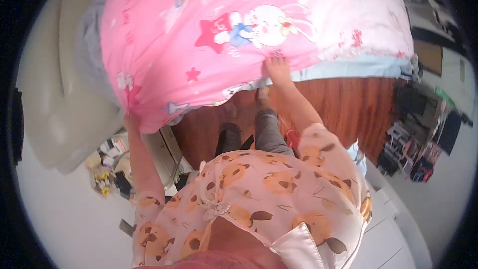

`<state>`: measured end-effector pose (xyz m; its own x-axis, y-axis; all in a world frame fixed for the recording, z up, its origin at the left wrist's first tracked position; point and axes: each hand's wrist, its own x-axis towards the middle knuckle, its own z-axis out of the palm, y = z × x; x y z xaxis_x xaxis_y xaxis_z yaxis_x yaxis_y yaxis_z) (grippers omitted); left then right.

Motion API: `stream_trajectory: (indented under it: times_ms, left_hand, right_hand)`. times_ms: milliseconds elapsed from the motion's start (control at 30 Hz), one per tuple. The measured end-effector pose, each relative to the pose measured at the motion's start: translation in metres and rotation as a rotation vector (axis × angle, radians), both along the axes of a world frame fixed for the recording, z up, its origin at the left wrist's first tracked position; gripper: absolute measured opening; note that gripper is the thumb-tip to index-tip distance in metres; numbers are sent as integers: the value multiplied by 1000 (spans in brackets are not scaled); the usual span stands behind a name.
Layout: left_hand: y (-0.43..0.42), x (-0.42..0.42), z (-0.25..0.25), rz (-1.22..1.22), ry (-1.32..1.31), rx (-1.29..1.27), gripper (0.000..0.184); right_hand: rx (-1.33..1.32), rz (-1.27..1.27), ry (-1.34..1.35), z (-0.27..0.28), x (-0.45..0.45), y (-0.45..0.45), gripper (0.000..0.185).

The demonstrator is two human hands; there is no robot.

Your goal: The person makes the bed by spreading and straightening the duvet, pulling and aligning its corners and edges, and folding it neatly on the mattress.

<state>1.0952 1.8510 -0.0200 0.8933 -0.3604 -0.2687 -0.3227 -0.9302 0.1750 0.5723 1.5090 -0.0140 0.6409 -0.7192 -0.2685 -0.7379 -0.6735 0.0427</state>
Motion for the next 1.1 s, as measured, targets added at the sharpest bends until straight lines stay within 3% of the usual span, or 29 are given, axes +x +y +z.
stream_trajectory:
  times_ms: [33, 67, 100, 167, 233, 267, 300, 367, 400, 433, 500, 567, 633, 767, 833, 1000, 1067, 1100]
  left_hand:
    - [-1, 0, 2, -18, -4, 79, 45]
    - [-6, -5, 9, -95, -17, 156, 48]
    - [-14, -9, 17, -169, -36, 225, 50]
    - [-6, 13, -4, -191, 47, 291, 47]
    - [-24, -1, 18, -135, 46, 140, 44]
    - [-41, -13, 34, -56, 50, 2, 42]
    - [-61, -35, 55, -77, 42, -12, 42]
    - [-107, -92, 104, -121, -295, 5, 47]
    - [-115, -98, 98, -310, -354, -66, 58]
    - [-135, -113, 98, -329, -359, -81, 58]
    - [-173, -169, 98, -848, -471, -157, 57]
    - [-215, -227, 84, -1011, -141, -209, 56]
    - [-259, -304, 82, -1243, -34, -179, 54]
    - [-343, -445, 74, -1444, 331, -160, 61]
    - [-376, -503, 66, -1553, 104, -195, 68]
    - [-462, -611, 83, -1558, -70, -72, 78]
    - [-494, -631, 75, -1528, -175, -70, 79]
    - [-515, -632, 71, -1344, -23, 55, 76]
  right_hand:
    - [-134, 3, -182, -9, 1, -3, 16]
    - [-118, -64, -187, -16, 0, -1, 14]
    - [96, -222, -101, -22, 1, 3, 12]
    - [90, -287, -171, -21, -18, 29, 14]
    - [330, -561, -513, -19, -35, 52, 17]
    - [311, -574, -528, -19, -46, 52, 17]
    - [328, -753, -556, -19, -63, 52, 17]
    - [302, -991, -664, -37, -109, 43, 16]
    - [360, -1178, -771, -54, -134, 33, 19]
    - [522, -1464, -992, -46, -149, 19, 22]
    - [547, -1535, -1098, -43, -186, -5, 23]
    - [565, -1738, -1295, -24, -212, -36, 25]
    - [593, -1774, -1372, -32, -235, -66, 26]
    - [613, -1779, -1579, -47, -271, -129, 31]
    - [687, -1764, -1659, -32, -279, -157, 31]
    - [765, -1702, -1919, 2, -273, -224, 32]
    - [1031, -1288, -1763, 29, -281, -247, 31]
    - [1039, -1299, -1767, 42, -284, -259, 31]
